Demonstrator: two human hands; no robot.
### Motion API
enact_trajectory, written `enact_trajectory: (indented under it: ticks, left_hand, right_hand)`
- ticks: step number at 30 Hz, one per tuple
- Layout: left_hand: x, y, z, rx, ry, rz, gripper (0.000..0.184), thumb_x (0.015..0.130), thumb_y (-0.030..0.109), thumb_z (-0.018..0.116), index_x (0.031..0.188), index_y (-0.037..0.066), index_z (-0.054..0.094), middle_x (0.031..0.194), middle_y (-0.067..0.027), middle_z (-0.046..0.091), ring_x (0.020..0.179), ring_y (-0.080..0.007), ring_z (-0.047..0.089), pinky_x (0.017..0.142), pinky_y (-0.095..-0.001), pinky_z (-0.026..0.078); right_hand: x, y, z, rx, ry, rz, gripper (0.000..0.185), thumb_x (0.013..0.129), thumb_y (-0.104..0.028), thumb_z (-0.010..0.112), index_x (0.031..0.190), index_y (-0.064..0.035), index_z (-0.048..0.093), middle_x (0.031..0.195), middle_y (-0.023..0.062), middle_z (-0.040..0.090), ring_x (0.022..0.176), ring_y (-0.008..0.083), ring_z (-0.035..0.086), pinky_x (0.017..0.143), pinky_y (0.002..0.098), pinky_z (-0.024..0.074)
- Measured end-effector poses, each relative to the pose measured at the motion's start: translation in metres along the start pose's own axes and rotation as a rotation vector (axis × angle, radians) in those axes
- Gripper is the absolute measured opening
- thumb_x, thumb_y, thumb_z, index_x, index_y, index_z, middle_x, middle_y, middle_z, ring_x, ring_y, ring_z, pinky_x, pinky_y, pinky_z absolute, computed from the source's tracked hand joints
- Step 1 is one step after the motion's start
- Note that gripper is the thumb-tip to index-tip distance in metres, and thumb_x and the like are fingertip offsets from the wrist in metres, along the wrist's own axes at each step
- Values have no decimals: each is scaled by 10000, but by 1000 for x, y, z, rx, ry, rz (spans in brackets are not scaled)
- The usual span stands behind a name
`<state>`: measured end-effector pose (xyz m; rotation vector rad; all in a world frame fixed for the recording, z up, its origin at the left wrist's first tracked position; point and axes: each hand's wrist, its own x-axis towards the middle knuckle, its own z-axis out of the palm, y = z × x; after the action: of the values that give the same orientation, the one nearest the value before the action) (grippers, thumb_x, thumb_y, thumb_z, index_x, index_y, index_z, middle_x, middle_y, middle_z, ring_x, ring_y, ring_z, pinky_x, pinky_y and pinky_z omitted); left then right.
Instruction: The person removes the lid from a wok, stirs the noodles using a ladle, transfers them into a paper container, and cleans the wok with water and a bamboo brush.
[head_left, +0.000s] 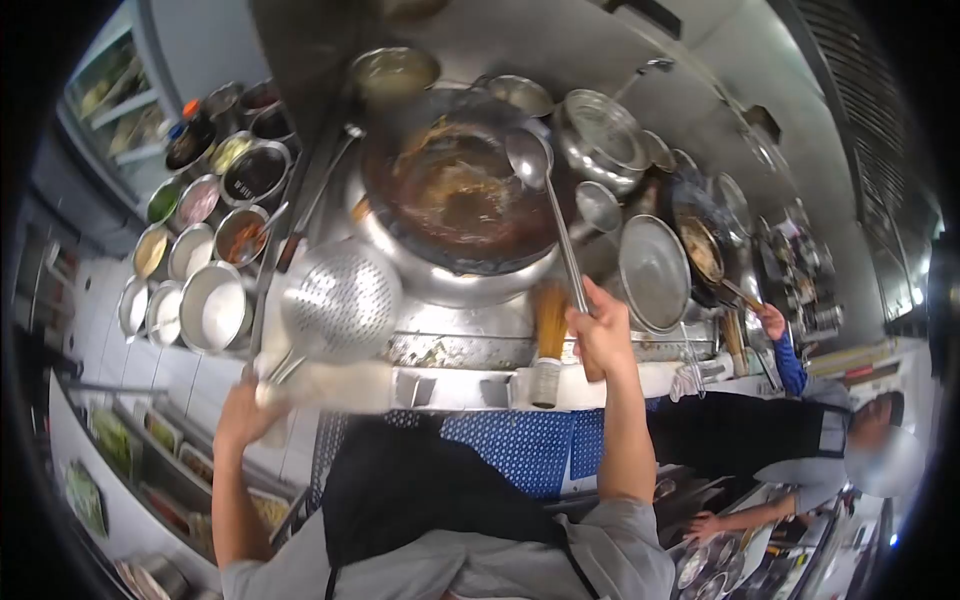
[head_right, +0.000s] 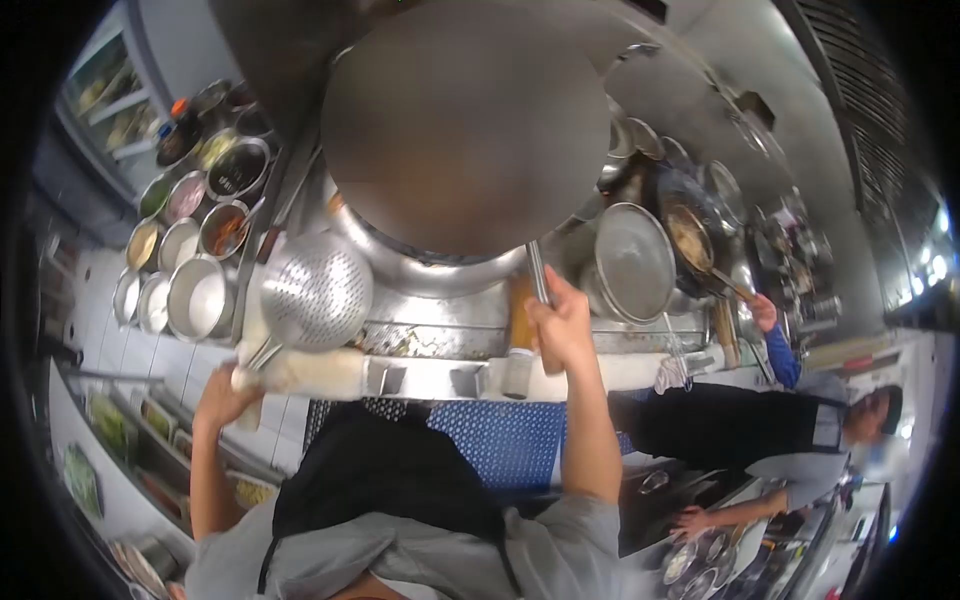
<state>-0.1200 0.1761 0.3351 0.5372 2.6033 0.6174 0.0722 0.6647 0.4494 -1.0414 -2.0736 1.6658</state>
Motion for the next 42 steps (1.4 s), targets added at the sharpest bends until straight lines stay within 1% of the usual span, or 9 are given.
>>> enact_trajectory:
  ticks: [3, 6, 9, 12, 19, 26, 30, 33, 42]
  left_hand:
    - [-15, -13, 1, -299, -192, -199, 544, 698, 311, 765, 1101, -26, 624, 992, -183, 694, 923, -326, 666, 826, -406, 517]
    - [-39, -24, 34, -947, -334, -276, 519, 721, 253, 767, 1142, -3, 603, 971, -130, 677, 845, -255, 665, 752, -383, 538]
    - [-71, -37, 89, -1401, -412, -455, 567, 709, 259, 771, 1182, 15, 578, 924, -112, 663, 755, -269, 664, 682, -402, 560]
    - [-104, 16, 100, -1514, -205, -509, 574, 671, 197, 736, 1178, -7, 561, 919, -120, 650, 770, -263, 661, 673, -392, 559]
    - [-129, 81, 89, -1583, 73, -342, 543, 631, 148, 700, 1126, -18, 553, 865, -99, 622, 728, -217, 624, 625, -336, 521]
    - [43, 158, 25, -1303, -166, -129, 511, 725, 75, 704, 1207, -39, 577, 1106, -149, 656, 997, -271, 660, 856, -391, 556]
    - [155, 260, 21, -1581, -384, 66, 451, 811, 245, 702, 1198, 57, 565, 981, -81, 659, 807, -197, 676, 617, -346, 573]
    - [188, 316, -3, -1669, -623, 29, 270, 858, 372, 634, 988, 137, 616, 755, -24, 646, 599, -157, 631, 365, -243, 422]
    - [154, 331, -24, -1615, -823, -304, 279, 863, 431, 591, 839, 157, 639, 707, -32, 599, 596, -218, 535, 356, -207, 371]
  right_hand:
    - [62, -16, -20, -85, 111, -126, 680, 839, -15, 597, 1456, 62, 322, 663, 62, 604, 448, 131, 516, 396, 304, 429]
    - [130, -41, -36, -278, 336, -112, 499, 784, -83, 623, 1268, 30, 577, 745, 147, 675, 634, 243, 664, 541, 372, 528]
    - [233, -21, -70, -631, 472, -229, 380, 757, -105, 618, 1094, 66, 644, 659, 139, 647, 536, 224, 648, 542, 354, 503]
    - [284, -28, -81, -574, 504, -64, 232, 715, -115, 575, 862, 29, 679, 861, 267, 683, 906, 407, 671, 834, 450, 505]
    - [355, -11, -113, 1127, -20, 43, 116, 843, -55, 544, 734, -37, 508, 601, 64, 539, 499, 143, 550, 409, 215, 449]
    - [259, -40, -115, 1424, -259, 77, 113, 863, -50, 536, 790, -56, 451, 696, 48, 543, 572, 110, 558, 429, 195, 455]
    - [151, -63, -74, 1652, -389, 170, 363, 926, -112, 528, 1152, 137, 388, 745, 57, 549, 571, 106, 553, 441, 215, 460]
    - [71, -60, -41, 1729, -443, 272, 345, 924, -120, 545, 1137, 116, 409, 744, 30, 551, 534, 96, 534, 434, 212, 458]
    - [-56, -43, 29, 772, -134, 265, 106, 875, -100, 603, 969, -70, 566, 653, 31, 578, 458, 115, 538, 367, 254, 423]
